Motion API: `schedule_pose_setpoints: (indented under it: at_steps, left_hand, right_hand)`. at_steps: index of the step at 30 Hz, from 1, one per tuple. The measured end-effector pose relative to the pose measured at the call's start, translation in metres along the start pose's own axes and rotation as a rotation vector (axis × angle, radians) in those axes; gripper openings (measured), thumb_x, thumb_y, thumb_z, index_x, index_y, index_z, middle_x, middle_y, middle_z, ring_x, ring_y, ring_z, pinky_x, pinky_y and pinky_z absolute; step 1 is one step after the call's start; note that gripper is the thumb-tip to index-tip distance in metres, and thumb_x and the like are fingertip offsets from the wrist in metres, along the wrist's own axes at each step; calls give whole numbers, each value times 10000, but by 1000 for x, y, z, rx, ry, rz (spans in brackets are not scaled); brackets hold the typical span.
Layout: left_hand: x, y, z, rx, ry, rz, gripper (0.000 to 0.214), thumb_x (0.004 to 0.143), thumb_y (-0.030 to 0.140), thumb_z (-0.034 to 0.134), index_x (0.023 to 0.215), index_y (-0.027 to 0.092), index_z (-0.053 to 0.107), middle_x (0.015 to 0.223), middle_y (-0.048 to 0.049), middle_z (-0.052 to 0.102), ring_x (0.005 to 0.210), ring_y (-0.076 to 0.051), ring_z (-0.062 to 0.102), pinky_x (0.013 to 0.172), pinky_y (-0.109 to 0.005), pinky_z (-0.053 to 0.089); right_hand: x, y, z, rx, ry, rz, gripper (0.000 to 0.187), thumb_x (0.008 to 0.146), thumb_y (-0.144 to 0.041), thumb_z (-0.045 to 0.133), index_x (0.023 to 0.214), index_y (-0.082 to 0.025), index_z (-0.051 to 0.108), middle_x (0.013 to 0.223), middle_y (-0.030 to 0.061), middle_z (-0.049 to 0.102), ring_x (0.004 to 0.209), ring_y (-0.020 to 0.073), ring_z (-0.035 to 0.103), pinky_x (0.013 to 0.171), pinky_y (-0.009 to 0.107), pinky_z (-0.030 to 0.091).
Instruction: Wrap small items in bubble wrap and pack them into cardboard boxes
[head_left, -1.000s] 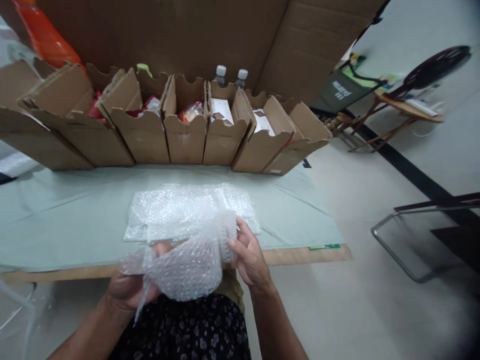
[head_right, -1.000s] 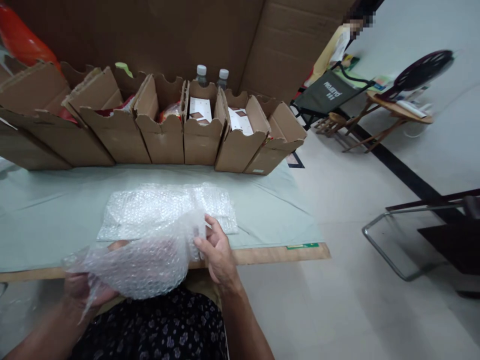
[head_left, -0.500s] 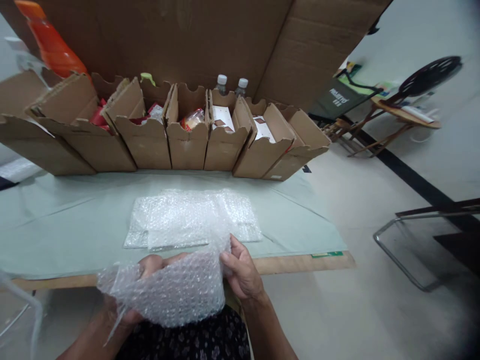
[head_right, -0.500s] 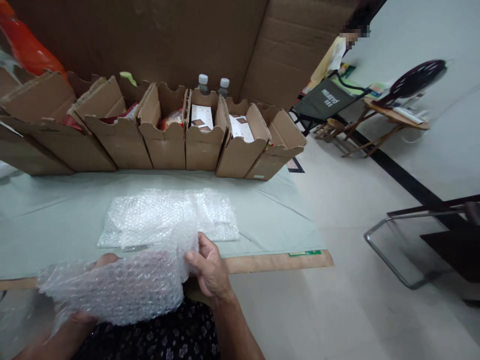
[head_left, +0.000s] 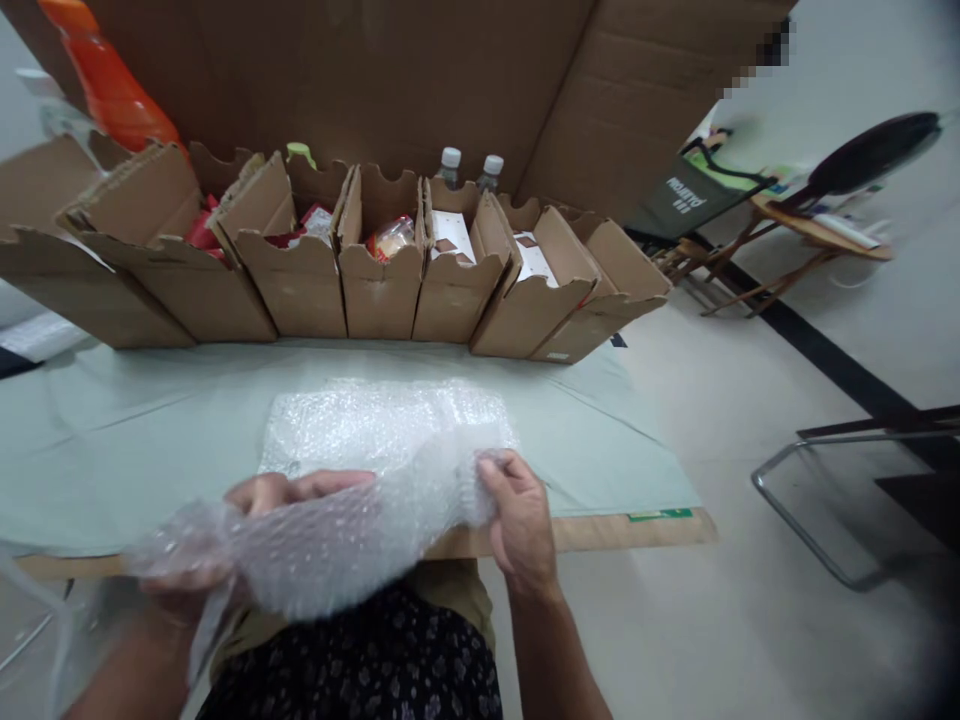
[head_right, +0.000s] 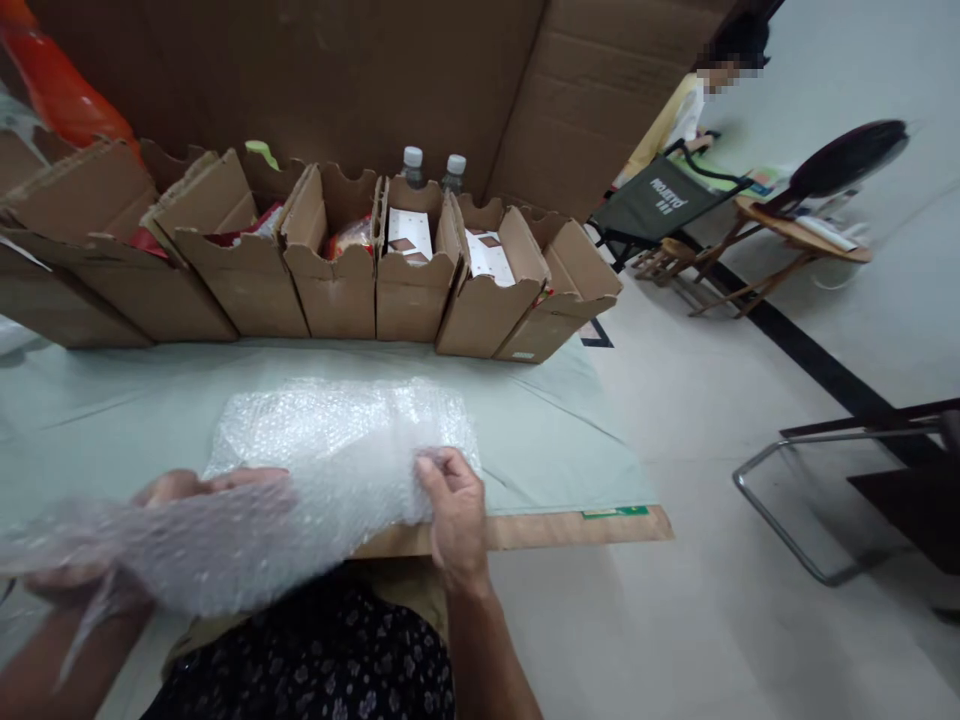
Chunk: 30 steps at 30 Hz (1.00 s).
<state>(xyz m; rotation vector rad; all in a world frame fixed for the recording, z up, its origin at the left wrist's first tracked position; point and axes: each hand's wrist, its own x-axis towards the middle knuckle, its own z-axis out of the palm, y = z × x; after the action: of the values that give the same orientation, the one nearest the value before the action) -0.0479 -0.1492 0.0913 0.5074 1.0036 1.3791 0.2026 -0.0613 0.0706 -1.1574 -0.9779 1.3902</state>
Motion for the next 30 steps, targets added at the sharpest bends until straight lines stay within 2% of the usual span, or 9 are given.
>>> schedule_pose_setpoints:
  at_steps: [6,10,13,15,17,19,22,26,30]
  left_hand:
    - [57,59,-27,573,397,236,333,654,414,840,873,205,700,827,-11,696,790,-210,636,792,-344,505]
    - [91,52,-41,1153,430,256,513,773,374,680,1234,150,647,943,-74,702,869,-275,652,862,-434,501]
    - [91,38,-43,1542,495,313,696,835,325,619,1476,91,482,1148,-218,692,1112,-415,623,964,-575,460]
    - [82,29,-38,1639,545,506,679,888,328,595,1515,117,443,1354,-261,609,1294,-453,527,1054,-630,392]
    - [72,18,-26,1659,477,698,638,912,340,605,1511,175,460,1550,-231,465,1448,-440,393,1140,-633,317]
    - [65,4,-14,1683,273,776,596,913,359,630,1482,235,506,1661,-158,343,1543,-405,259,1206,-618,242]
    - [66,-19,-4,1768,1,590,555,918,395,636,1455,286,555,1648,-139,392,1541,-414,274,1210,-686,161]
    - [73,-30,-11,1787,-98,387,660,921,445,630,1542,297,459,1664,-158,355,1554,-452,224,1183,-763,100]
    - [74,-29,-16,1721,-122,370,689,928,517,609,1558,302,431,1692,-156,283,1570,-459,159,1184,-783,55]
  right_hand:
    - [55,-30,-21,-456,124,-384,214,901,-424,668,857,-214,657,784,17,674,750,190,605,760,328,488]
    - [88,-20,-20,-908,147,-399,201,898,-395,590,900,-210,670,770,53,705,738,229,627,759,362,485]
    - [92,-8,-21,-1221,194,-425,337,892,-346,585,1146,-146,681,1078,176,743,989,330,651,902,470,463]
    - [85,-5,-20,-1308,207,-541,476,937,-364,560,1344,-120,595,1344,238,644,1187,383,589,982,528,425]
    - [75,-4,-15,-1337,130,-668,542,984,-409,526,1466,-162,502,1525,223,508,1334,384,503,1043,540,395]
    - [68,1,-9,-1380,-61,-731,539,1002,-427,518,1497,-218,479,1578,178,465,1398,358,464,1077,521,388]
    - [66,16,-6,-1492,-296,-720,464,1003,-384,510,1436,-223,558,1512,164,554,1390,347,495,1064,510,418]
    - [85,22,-14,-1587,-371,-709,453,992,-386,502,1385,-194,618,1455,183,611,1324,364,567,997,531,477]
    - [105,-32,15,-1518,-398,-801,374,957,-438,549,1188,-205,730,1318,182,700,1178,374,659,926,553,510]
